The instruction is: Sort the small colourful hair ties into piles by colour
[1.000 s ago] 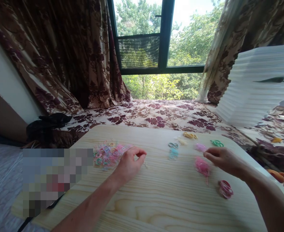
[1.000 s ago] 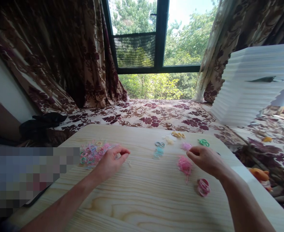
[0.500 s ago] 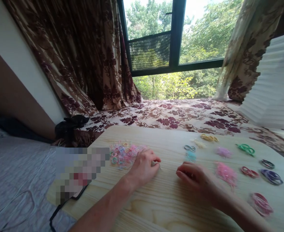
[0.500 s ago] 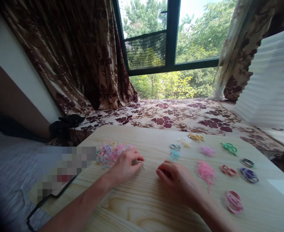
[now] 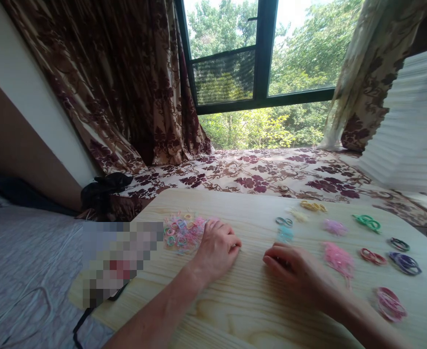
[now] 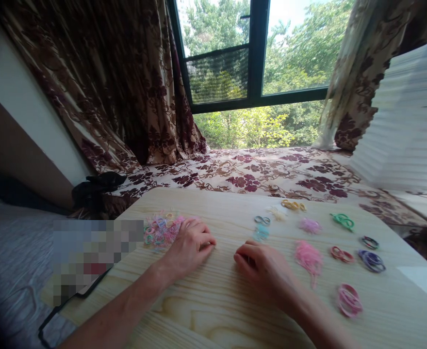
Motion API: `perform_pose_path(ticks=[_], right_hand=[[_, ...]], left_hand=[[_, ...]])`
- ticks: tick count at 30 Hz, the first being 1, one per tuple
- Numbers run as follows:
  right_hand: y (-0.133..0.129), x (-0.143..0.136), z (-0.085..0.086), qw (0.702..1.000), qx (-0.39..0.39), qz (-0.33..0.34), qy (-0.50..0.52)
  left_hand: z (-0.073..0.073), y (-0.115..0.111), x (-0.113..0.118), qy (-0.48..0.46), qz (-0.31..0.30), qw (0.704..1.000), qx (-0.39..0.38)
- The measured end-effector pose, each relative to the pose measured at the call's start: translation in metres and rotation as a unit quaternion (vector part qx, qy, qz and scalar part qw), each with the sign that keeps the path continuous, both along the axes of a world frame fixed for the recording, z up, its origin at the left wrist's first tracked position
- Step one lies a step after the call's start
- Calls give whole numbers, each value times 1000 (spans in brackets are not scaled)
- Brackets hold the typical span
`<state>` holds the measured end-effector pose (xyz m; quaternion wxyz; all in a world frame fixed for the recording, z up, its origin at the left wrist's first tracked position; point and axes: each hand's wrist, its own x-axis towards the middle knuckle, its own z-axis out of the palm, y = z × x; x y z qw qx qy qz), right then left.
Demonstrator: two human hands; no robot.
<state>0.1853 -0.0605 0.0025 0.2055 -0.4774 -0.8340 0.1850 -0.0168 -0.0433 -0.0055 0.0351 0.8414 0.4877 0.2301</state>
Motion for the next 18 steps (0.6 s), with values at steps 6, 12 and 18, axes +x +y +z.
perform_pose_path(ticks=[6, 12, 18], right_hand=[[0, 0, 0, 1000, -6, -5, 4], [2, 1, -5, 1000, 4, -5, 23], [2, -1, -15, 992, 27, -38, 114]], left_hand=[[-3, -1, 2, 51, -6, 997, 51], [-6, -4, 4, 44, -11, 998, 49], [-1, -9, 10, -45, -62, 997, 17]])
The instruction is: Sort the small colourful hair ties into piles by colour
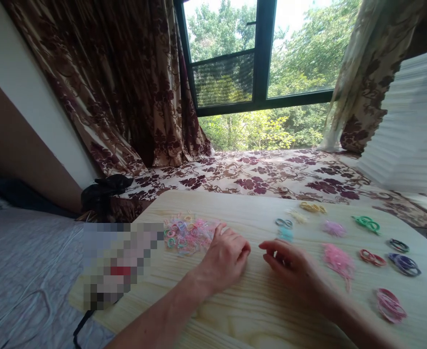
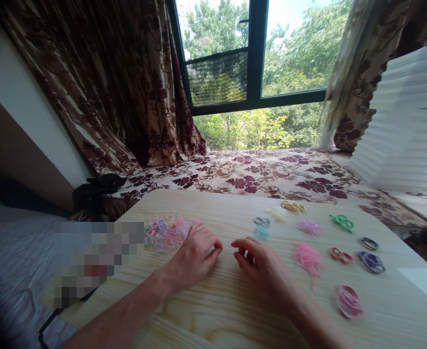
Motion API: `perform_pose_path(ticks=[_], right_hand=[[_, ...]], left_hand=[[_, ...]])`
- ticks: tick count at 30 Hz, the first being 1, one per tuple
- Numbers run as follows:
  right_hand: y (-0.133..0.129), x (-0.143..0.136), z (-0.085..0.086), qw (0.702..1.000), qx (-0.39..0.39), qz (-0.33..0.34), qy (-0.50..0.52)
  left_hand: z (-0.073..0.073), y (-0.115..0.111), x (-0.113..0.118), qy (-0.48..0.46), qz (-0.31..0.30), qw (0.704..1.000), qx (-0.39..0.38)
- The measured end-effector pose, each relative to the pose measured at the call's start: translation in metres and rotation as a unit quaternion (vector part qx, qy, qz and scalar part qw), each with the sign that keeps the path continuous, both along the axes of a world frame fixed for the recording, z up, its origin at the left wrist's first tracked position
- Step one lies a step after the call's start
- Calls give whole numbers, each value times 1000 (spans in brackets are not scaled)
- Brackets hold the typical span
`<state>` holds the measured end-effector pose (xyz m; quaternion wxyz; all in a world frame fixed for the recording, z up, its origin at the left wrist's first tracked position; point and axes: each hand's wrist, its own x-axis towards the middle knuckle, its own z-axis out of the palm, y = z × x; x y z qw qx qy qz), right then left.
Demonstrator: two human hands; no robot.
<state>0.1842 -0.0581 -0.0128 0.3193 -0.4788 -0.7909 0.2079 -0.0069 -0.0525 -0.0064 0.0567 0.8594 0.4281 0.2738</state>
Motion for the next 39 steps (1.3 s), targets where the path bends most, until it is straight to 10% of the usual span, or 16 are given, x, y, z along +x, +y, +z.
perform_pose_path(ticks=[25, 39], right_hand=[[-3, -9, 8, 990, -108, 9, 94], [-1, -7, 5, 993, 4, 45, 110]], left_hand=[[2, -1, 6, -119, -55, 991, -32], [4, -2, 5, -119, -41, 991, -49]])
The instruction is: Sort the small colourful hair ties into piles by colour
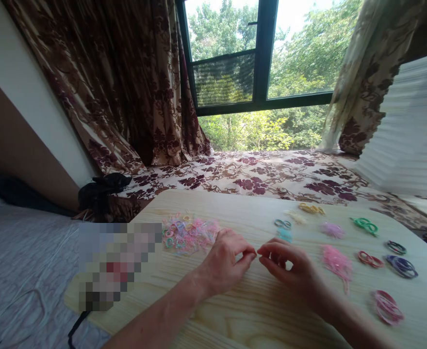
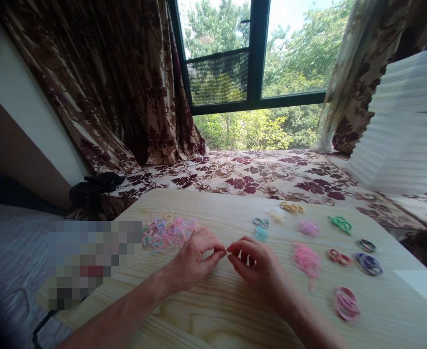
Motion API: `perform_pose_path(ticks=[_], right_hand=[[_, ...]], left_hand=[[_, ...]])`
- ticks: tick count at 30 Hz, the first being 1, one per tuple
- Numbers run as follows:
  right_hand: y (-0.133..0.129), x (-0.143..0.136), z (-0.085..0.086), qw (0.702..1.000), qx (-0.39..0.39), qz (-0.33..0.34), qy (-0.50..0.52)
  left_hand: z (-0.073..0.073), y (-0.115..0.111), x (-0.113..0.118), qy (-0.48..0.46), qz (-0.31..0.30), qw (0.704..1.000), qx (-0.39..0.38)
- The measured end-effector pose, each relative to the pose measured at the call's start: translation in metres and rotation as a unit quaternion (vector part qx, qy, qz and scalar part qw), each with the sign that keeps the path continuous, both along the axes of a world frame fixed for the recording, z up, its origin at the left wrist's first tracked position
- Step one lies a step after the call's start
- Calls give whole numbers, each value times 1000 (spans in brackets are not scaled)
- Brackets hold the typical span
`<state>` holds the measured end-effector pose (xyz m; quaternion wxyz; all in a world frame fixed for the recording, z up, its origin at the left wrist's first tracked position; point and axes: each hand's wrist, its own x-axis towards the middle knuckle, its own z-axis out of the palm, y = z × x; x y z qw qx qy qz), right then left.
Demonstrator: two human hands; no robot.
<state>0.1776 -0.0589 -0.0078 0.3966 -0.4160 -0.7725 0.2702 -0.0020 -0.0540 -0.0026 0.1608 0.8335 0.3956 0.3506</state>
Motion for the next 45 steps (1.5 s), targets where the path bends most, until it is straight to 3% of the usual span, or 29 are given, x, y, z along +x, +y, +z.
perform_pose_path(ticks=[8, 11, 15, 19, 22, 31, 45], right_hand=[[-1, 4, 7, 998, -7, 31, -45], [2, 10, 9, 998, 0, 12, -55], [17, 37, 11, 987, 61, -126, -82], [29, 69, 14, 925, 102, -315, -187], [33, 80, 18, 881, 105, -376, -266], [64, 84, 26, 855, 31, -381, -351], [91, 87, 10, 861, 12, -329, -387]], left_hand=[[-2, -1, 1, -9, 1, 1000, -2], [-4, 1, 2, -4, 8, 1000, 6], [-4, 5, 0, -9, 54, 998, 13], [-3, 8, -2, -9, 88, 996, 14], [-3, 9, -4, -6, 96, 995, 16], [-7, 15, -8, 2, 123, 992, 29], [-4, 26, -26, 50, 199, 977, 61]])
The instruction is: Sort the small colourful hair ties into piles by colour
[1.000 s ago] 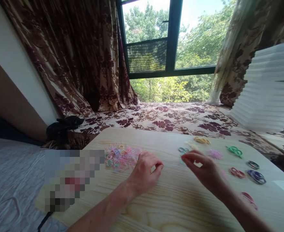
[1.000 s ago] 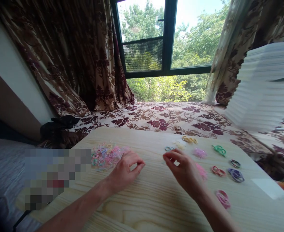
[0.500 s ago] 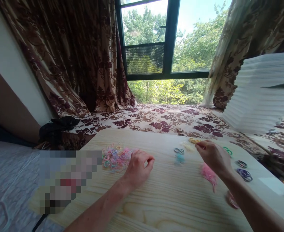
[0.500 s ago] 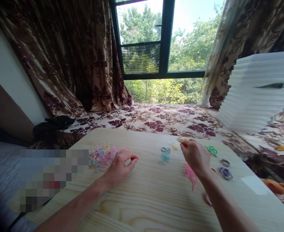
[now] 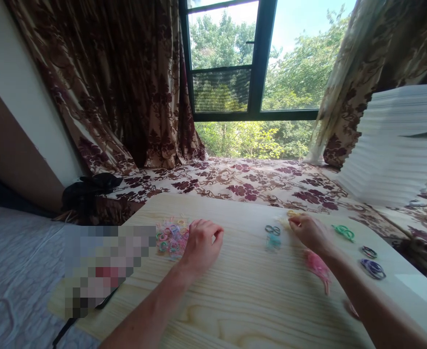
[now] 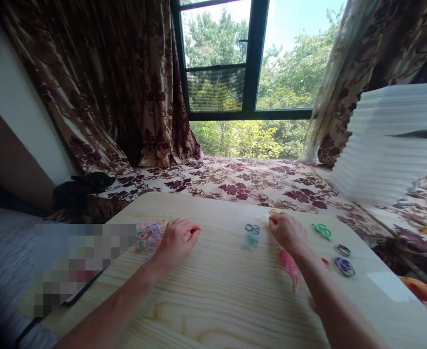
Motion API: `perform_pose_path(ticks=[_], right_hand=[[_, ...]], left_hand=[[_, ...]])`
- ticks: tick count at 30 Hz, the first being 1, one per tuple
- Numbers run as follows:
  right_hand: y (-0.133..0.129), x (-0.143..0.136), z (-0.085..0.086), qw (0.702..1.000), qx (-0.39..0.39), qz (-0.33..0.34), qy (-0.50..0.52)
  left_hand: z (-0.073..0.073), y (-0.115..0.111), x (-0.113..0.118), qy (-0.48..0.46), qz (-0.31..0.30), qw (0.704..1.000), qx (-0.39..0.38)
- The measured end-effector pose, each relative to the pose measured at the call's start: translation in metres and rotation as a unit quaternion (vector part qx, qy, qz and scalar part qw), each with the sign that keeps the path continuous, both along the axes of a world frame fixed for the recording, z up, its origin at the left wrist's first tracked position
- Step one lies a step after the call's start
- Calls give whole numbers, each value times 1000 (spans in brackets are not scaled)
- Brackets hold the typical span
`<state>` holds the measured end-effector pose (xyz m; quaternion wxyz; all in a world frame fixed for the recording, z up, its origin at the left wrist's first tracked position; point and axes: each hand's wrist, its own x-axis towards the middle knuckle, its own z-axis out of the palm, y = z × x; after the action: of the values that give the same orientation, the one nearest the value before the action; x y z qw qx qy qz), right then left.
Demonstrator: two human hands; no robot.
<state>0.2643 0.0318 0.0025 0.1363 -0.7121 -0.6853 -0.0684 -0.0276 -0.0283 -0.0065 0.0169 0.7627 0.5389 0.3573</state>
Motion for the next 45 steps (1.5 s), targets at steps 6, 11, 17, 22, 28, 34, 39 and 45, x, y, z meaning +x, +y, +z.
perform_pose_path(ticks=[6, 11, 17, 22, 28, 34, 39, 45], right_hand=[[-10, 0, 6, 999, 13, 25, 30], [-41, -35, 3, 983, 28, 132, 124], [-69, -74, -8, 951, 17, 258, 167], [-72, -76, -11, 947, -47, 274, 159], [-73, -78, -11, 946, -86, 273, 153], [-75, -79, -10, 948, -105, 266, 142], [-75, -80, -10, 948, -95, 271, 138], [-76, -80, -9, 951, -98, 262, 134]], left_hand=[[3, 7, -15, 32, 44, 998, -15], [7, 9, -24, 33, 56, 997, -39], [8, 9, -27, 41, 45, 995, -79], [8, 6, -21, 74, 21, 992, -96], [5, 1, -16, 117, -6, 989, -90], [5, 1, -17, 110, -14, 989, -97], [9, 6, -27, 100, 26, 989, -101], [8, 5, -30, 119, 13, 986, -113]])
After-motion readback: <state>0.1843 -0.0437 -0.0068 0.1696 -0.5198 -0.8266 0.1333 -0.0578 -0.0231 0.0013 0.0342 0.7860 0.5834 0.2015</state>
